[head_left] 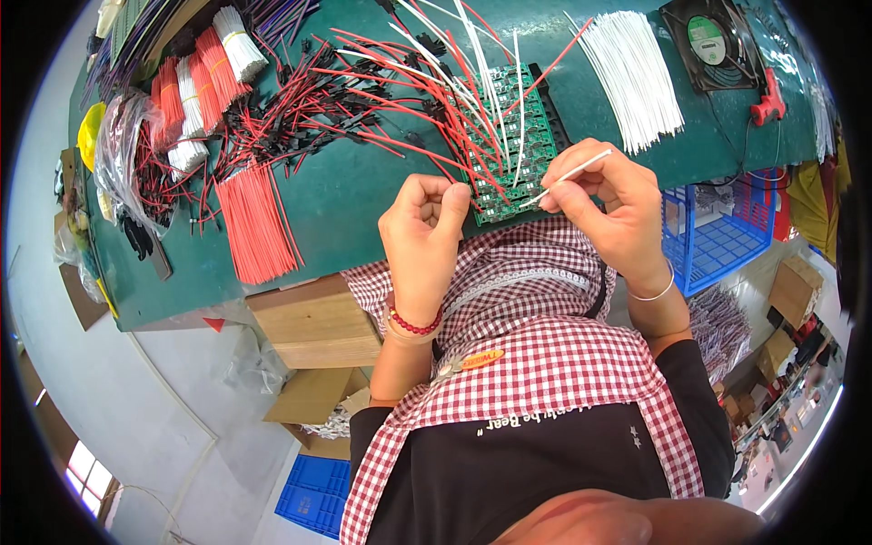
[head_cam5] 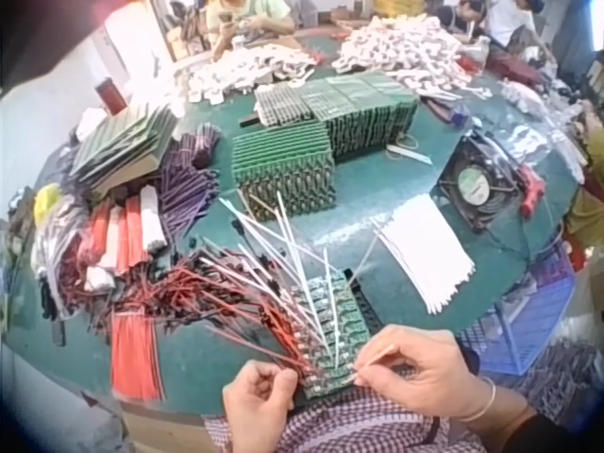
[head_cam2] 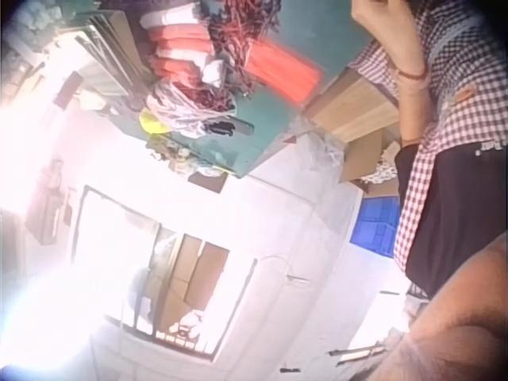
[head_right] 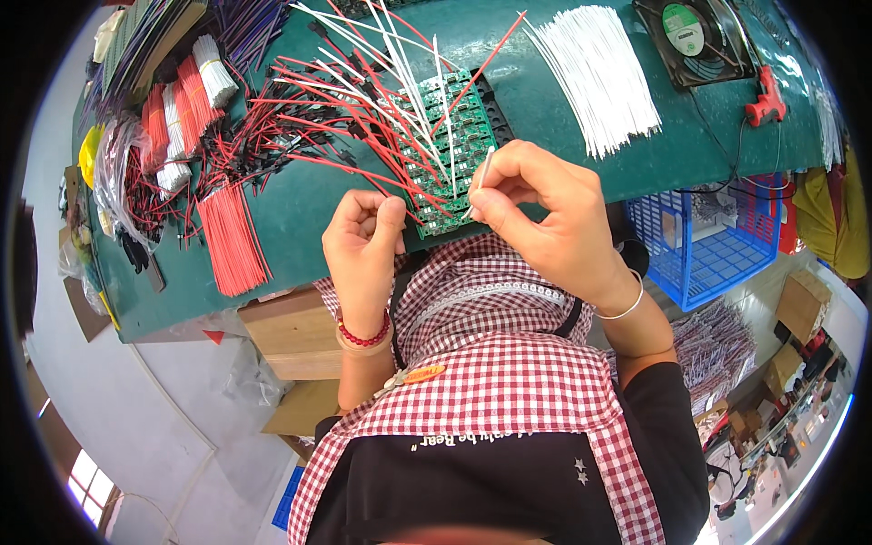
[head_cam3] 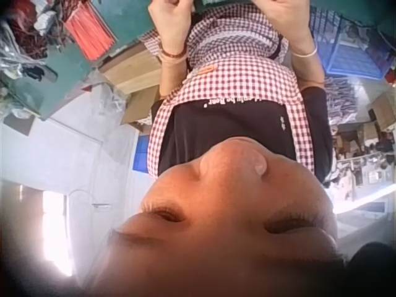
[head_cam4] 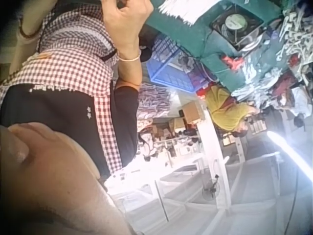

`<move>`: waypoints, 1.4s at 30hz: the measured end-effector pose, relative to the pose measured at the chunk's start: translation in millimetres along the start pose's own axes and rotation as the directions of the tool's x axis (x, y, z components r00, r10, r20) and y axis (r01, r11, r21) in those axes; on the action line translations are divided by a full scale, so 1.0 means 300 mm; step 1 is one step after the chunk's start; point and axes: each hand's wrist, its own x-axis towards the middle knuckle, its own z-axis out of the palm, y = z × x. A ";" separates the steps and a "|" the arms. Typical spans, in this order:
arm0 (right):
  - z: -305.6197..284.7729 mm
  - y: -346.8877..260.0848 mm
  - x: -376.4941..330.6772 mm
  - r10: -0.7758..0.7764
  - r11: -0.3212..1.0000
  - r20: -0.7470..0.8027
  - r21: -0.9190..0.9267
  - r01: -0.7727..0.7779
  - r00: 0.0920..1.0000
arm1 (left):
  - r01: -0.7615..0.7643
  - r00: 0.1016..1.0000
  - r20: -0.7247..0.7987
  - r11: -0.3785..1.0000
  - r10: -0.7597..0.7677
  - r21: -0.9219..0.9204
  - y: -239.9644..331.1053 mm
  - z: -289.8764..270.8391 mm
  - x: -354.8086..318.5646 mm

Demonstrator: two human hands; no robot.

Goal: The person inserts color-coded wires into wire connectors on circuit boards by hand.

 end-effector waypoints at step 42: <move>0.002 -0.012 0.014 -0.030 0.997 -0.036 -0.078 0.027 0.999 | -0.204 0.976 -0.020 0.948 0.215 0.243 -0.046 -0.011 0.002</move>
